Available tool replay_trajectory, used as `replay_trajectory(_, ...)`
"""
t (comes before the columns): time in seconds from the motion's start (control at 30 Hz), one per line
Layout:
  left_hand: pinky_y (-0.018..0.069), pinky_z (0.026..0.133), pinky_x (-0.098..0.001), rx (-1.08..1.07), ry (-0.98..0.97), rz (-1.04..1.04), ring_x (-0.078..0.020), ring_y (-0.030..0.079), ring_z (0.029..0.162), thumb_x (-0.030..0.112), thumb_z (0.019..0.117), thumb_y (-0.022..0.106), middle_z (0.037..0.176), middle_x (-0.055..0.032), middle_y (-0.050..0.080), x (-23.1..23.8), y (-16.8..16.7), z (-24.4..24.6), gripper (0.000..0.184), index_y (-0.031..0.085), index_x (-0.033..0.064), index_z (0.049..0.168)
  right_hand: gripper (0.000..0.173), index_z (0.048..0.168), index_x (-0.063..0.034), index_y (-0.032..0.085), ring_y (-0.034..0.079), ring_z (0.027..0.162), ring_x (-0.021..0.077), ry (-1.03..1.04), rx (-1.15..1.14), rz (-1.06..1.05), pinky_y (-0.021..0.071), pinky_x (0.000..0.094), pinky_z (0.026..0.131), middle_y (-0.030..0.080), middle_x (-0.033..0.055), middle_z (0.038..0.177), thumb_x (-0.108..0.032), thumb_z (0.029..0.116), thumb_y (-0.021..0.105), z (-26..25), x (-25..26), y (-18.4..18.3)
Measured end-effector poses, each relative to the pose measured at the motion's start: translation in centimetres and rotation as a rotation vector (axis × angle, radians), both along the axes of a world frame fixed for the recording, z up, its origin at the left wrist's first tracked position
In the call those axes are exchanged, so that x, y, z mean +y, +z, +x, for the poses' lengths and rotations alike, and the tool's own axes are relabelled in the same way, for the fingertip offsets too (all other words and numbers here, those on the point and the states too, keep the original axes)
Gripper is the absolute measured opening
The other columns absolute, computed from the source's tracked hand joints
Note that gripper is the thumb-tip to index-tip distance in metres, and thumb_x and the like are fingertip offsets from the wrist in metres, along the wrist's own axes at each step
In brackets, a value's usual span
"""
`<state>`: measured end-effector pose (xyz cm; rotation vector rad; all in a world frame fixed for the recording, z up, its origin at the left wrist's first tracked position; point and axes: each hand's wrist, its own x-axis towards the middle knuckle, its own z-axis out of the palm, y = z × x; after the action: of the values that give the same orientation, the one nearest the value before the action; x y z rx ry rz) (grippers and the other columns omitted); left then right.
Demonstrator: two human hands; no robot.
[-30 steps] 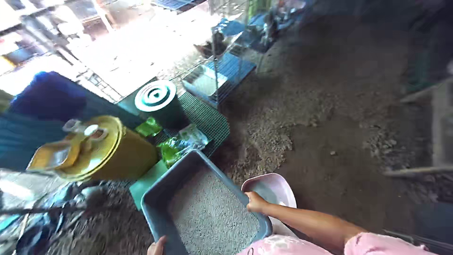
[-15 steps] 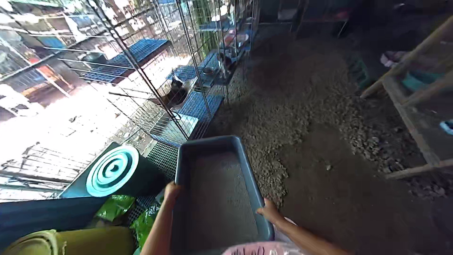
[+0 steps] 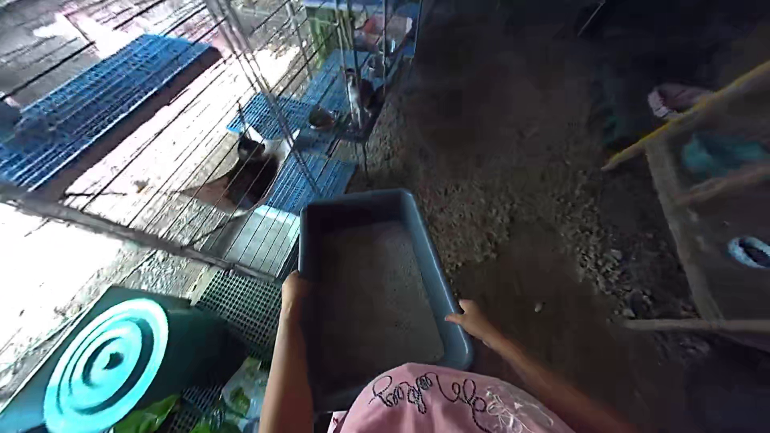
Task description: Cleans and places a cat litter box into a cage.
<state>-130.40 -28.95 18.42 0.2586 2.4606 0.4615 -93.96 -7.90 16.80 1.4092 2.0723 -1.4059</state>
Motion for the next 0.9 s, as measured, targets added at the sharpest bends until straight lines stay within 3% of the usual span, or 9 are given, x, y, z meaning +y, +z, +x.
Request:
replay_trajectory(0.1, 0.0464, 0.103, -0.0622, -0.008, -0.07, 0.073, -0.0446, 0.06, 0.122, 0.011, 0.0894, 0.074, 0.127, -0.0295, 0.063, 8.8, -1.2, -4.5, 0.049, 0.058, -0.0044, 0.133, 0.036, 0.112, 0.0102, 0.065, 0.067, 0.098, 0.0354, -0.105, 0.08, -0.01, 0.0525, 0.054, 0.092, 0.068, 0.026, 0.104, -0.016, 0.0903, 0.076, -2.9, 7.2, -0.4)
replay_trajectory(0.23, 0.047, 0.102, -0.0621, -0.168, -0.001, 0.293, -0.044, 0.06, 0.121, 0.002, 0.084, 0.077, 0.129, -0.0295, 0.061, 19.5, -1.9, -9.9, 0.062, 0.052, -0.0008, 0.141, 0.031, 0.109, 0.011, 0.066, 0.068, 0.092, 0.0339, -0.114, 0.13, 0.087, 0.0543, 0.0522, 0.089, 0.069, 0.0253, 0.098, -0.007, 0.0859, 0.076, -7.9, 18.3, 4.4)
replay_trajectory(0.37, 0.0532, 0.094, -0.0545, -0.403, 0.109, 0.512, -0.0352, 0.063, 0.115, -0.008, 0.0813, 0.071, 0.133, -0.0247, 0.059, 26.3, -1.1, -14.3, 0.082, 0.035, 0.0068, 0.154, 0.034, 0.105, 0.0103, 0.067, 0.068, 0.088, 0.0339, -0.01, 0.085, 0.124, 0.054, 0.0538, 0.085, 0.069, 0.024, 0.093, -0.015, 0.0847, 0.076, -12.2, 26.5, 6.5)
replay_trajectory(0.5, 0.0555, 0.083, -0.0505, -0.4, 0.244, 0.596, -0.0317, 0.065, 0.103, -0.017, 0.074, 0.066, 0.124, -0.0235, 0.062, 32.7, -1.2, -17.8, 0.076, 0.045, 0.0025, 0.145, 0.04, 0.11, 0.0094, 0.067, 0.069, 0.094, 0.0352, 0.103, 0.073, 0.078, 0.054, 0.0546, 0.09, 0.07, 0.0249, 0.099, -0.021, 0.0858, 0.078, -16.6, 35.8, 5.5)
replay_trajectory(0.6, 0.0554, 0.083, -0.0513, -0.352, 0.339, 0.617, -0.0329, 0.064, 0.104, -0.019, 0.0727, 0.065, 0.127, -0.0242, 0.061, 36.4, -0.5, -19.2, 0.084, 0.04, 0.0052, 0.149, 0.047, 0.117, 0.0091, 0.065, 0.069, 0.102, 0.0351, 0.344, 0.011, -0.029, 0.0531, 0.0537, 0.097, 0.07, 0.0254, 0.108, -0.026, 0.0895, 0.079, -20.9, 45.7, 4.2)
replay_trajectory(0.67, 0.0562, 0.082, -0.0523, -0.336, 0.409, 0.625, -0.0339, 0.065, 0.104, -0.02, 0.0719, 0.066, 0.13, -0.0245, 0.059, 37.7, -0.1, -18.7, 0.091, 0.035, 0.0083, 0.153, 0.048, 0.114, 0.0114, 0.066, 0.067, 0.103, 0.0393, 0.586, -0.101, -0.047, 0.0498, 0.0567, 0.098, 0.068, 0.029, 0.109, -0.034, 0.0987, 0.07, -25.4, 53.3, 5.2)
replay_trajectory(0.77, 0.0565, 0.081, -0.0531, -0.271, 0.565, 0.699, -0.0343, 0.065, 0.103, -0.019, 0.0712, 0.066, 0.128, -0.0253, 0.06, 40.5, 0.3, -16.6, 0.094, 0.033, 0.0103, 0.155, 0.042, 0.119, 0.0078, 0.067, 0.068, 0.11, 0.0388, 0.586, 0.11, 0.366, 0.0509, 0.0546, 0.102, 0.069, 0.027, 0.116, -0.031, 0.1054, 0.059, -37.8, 64.0, 10.9)
replay_trajectory(0.83, 0.0561, 0.081, -0.0525, -0.266, 0.703, 0.709, -0.0337, 0.065, 0.103, -0.019, 0.0718, 0.065, 0.129, -0.0254, 0.059, 41.5, 0.7, -13.5, 0.096, 0.031, 0.0108, 0.156, 0.044, 0.133, 0.0058, 0.061, 0.061, 0.126, 0.0373, 0.62, 0.272, 0.532, 0.0452, 0.0513, 0.111, 0.063, 0.0256, 0.133, -0.029, 0.1068, 0.054, -47.3, 66.3, 13.9)
replay_trajectory(0.9, 0.0574, 0.078, -0.0504, -0.25, 0.824, 0.739, -0.0316, 0.066, 0.1, -0.017, 0.0692, 0.066, 0.127, -0.0246, 0.06, 42.5, 0.5, -10.1, 0.098, 0.029, 0.0105, 0.156, 0.049, 0.139, 0.005, 0.057, 0.057, 0.132, 0.0396, 0.724, 0.377, 0.582, 0.0424, 0.0536, 0.113, 0.058, 0.0264, 0.14, -0.031, 0.1056, 0.057, -56.9, 66.8, 15.1)
